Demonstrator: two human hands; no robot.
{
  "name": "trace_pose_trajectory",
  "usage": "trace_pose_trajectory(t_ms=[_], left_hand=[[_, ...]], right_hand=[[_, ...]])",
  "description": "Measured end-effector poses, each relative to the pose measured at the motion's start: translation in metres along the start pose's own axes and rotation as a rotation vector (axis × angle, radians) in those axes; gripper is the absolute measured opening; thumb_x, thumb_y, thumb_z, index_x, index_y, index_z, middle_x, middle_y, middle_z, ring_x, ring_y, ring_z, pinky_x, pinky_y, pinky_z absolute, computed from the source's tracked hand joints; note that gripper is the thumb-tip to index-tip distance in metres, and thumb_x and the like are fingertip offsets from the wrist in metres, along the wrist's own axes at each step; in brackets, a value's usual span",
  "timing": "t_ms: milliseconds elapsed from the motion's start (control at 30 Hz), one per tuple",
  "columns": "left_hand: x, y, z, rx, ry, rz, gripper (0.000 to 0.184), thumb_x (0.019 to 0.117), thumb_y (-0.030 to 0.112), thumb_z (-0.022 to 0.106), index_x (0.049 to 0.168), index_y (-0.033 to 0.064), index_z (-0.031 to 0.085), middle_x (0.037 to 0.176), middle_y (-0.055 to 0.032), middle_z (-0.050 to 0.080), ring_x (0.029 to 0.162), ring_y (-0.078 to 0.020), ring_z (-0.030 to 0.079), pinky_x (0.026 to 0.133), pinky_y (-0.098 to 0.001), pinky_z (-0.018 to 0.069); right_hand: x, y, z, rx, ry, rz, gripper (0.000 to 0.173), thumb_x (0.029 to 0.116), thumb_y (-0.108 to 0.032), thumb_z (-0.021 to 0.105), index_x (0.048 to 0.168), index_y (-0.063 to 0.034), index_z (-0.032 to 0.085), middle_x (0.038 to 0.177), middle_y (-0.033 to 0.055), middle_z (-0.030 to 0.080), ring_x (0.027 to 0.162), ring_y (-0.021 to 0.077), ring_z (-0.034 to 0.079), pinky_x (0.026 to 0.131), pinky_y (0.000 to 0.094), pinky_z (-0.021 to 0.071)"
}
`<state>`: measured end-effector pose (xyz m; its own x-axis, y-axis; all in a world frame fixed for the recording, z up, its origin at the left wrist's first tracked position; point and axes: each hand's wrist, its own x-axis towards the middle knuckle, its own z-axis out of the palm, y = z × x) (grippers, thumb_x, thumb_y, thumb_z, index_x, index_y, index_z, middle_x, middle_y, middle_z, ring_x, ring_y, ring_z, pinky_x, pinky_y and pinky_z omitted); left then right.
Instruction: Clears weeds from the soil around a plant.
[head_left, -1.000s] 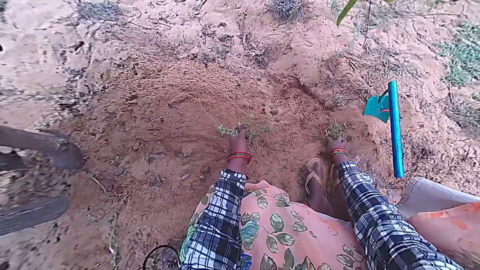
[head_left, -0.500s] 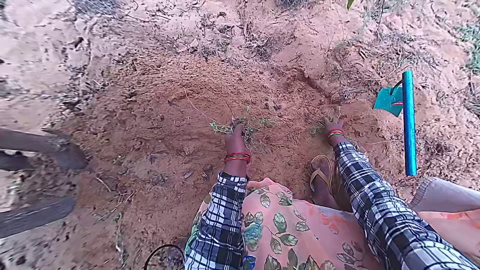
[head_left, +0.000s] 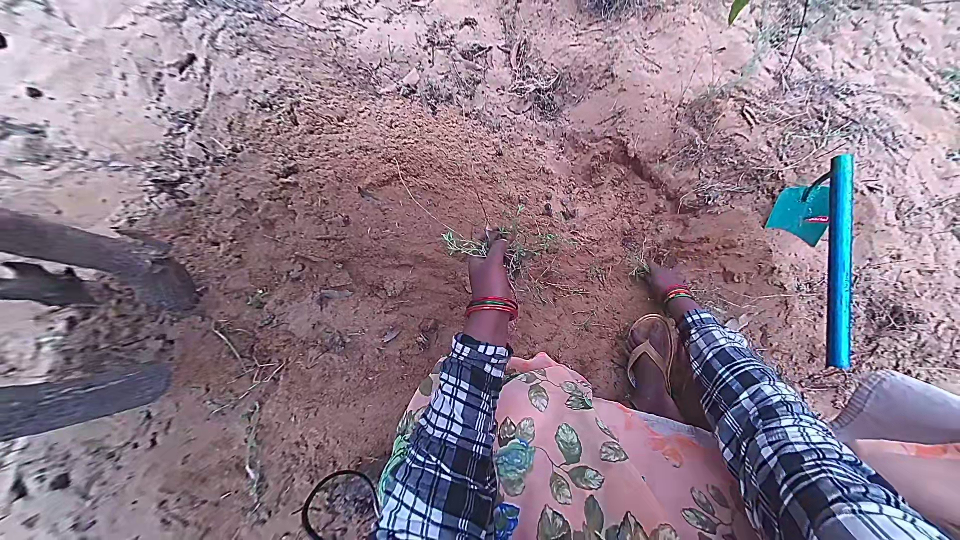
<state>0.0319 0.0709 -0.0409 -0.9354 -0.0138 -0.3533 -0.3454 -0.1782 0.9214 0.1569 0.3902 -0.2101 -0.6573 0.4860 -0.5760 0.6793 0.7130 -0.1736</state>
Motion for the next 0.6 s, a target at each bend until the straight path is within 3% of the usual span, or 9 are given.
trace_pose_trajectory(t_ms=[133, 200, 267, 367, 433, 533, 600], left_hand=[[-0.003, 0.000, -0.007, 0.071, -0.007, -0.014, 0.041, 0.1011, 0.019, 0.060, 0.140, 0.0099, 0.053, 0.128, -0.0082, 0.063, 0.111, -0.0156, 0.062, 0.093, -0.0375, 0.0531], [0.001, -0.001, -0.003, 0.014, 0.009, -0.006, 0.037, 0.1014, 0.012, 0.059, 0.138, 0.0058, 0.053, 0.123, -0.0088, 0.063, 0.107, -0.0137, 0.063, 0.091, -0.0327, 0.0538], [0.003, -0.001, -0.002, -0.019, 0.016, -0.002, 0.037, 0.1012, 0.008, 0.058, 0.137, 0.0032, 0.053, 0.123, -0.0106, 0.062, 0.107, -0.0141, 0.063, 0.091, -0.0325, 0.0540], [-0.001, -0.002, 0.000, 0.001, 0.001, 0.006, 0.037, 0.1007, 0.007, 0.057, 0.137, 0.0033, 0.052, 0.122, -0.0089, 0.062, 0.106, -0.0128, 0.062, 0.090, -0.0308, 0.0538], [-0.003, -0.002, 0.001, 0.026, -0.005, 0.015, 0.039, 0.1002, 0.007, 0.058, 0.139, 0.0033, 0.050, 0.125, -0.0093, 0.060, 0.109, -0.0132, 0.061, 0.093, -0.0313, 0.0528], [-0.004, -0.005, -0.002, 0.096, -0.019, -0.013, 0.044, 0.1007, 0.018, 0.060, 0.143, 0.0092, 0.051, 0.135, -0.0093, 0.060, 0.119, -0.0172, 0.059, 0.098, -0.0399, 0.0510], [-0.001, -0.005, -0.004, 0.097, -0.019, -0.025, 0.043, 0.1018, 0.019, 0.059, 0.143, 0.0098, 0.051, 0.137, -0.0096, 0.060, 0.120, -0.0179, 0.059, 0.098, -0.0410, 0.0514]], right_hand=[[-0.018, -0.007, 0.003, 0.161, -0.002, 0.009, 0.047, 0.1111, -0.031, 0.047, 0.144, 0.0026, 0.052, 0.131, 0.0334, 0.063, 0.125, 0.0502, 0.060, 0.107, 0.0656, 0.0445], [-0.033, -0.015, 0.002, 0.243, 0.008, 0.016, 0.048, 0.1118, -0.031, 0.045, 0.143, 0.0055, 0.052, 0.131, 0.0345, 0.062, 0.126, 0.0500, 0.059, 0.108, 0.0652, 0.0428], [-0.036, -0.024, 0.005, 0.275, 0.045, 0.043, 0.048, 0.1111, -0.030, 0.047, 0.148, 0.0015, 0.047, 0.129, 0.0341, 0.063, 0.123, 0.0507, 0.061, 0.105, 0.0667, 0.0452], [-0.021, -0.033, 0.006, 0.333, 0.128, 0.070, 0.063, 0.1020, -0.023, 0.064, 0.155, -0.0039, 0.036, 0.125, 0.0362, 0.064, 0.115, 0.0565, 0.063, 0.094, 0.0731, 0.0486], [0.000, -0.044, -0.001, 0.358, 0.094, 0.069, 0.081, 0.0918, -0.018, 0.076, 0.159, -0.0105, 0.031, 0.127, 0.0347, 0.064, 0.117, 0.0554, 0.063, 0.096, 0.0721, 0.0486], [0.028, -0.064, 0.001, 0.273, -0.051, 0.007, 0.112, 0.0791, -0.021, 0.089, 0.166, -0.0202, 0.018, 0.134, 0.0332, 0.061, 0.122, 0.0528, 0.061, 0.100, 0.0720, 0.0466], [0.035, -0.078, 0.008, 0.170, -0.140, -0.083, 0.102, 0.0823, -0.033, 0.088, 0.164, -0.0173, 0.029, 0.139, 0.0306, 0.059, 0.128, 0.0505, 0.057, 0.105, 0.0717, 0.0434]])
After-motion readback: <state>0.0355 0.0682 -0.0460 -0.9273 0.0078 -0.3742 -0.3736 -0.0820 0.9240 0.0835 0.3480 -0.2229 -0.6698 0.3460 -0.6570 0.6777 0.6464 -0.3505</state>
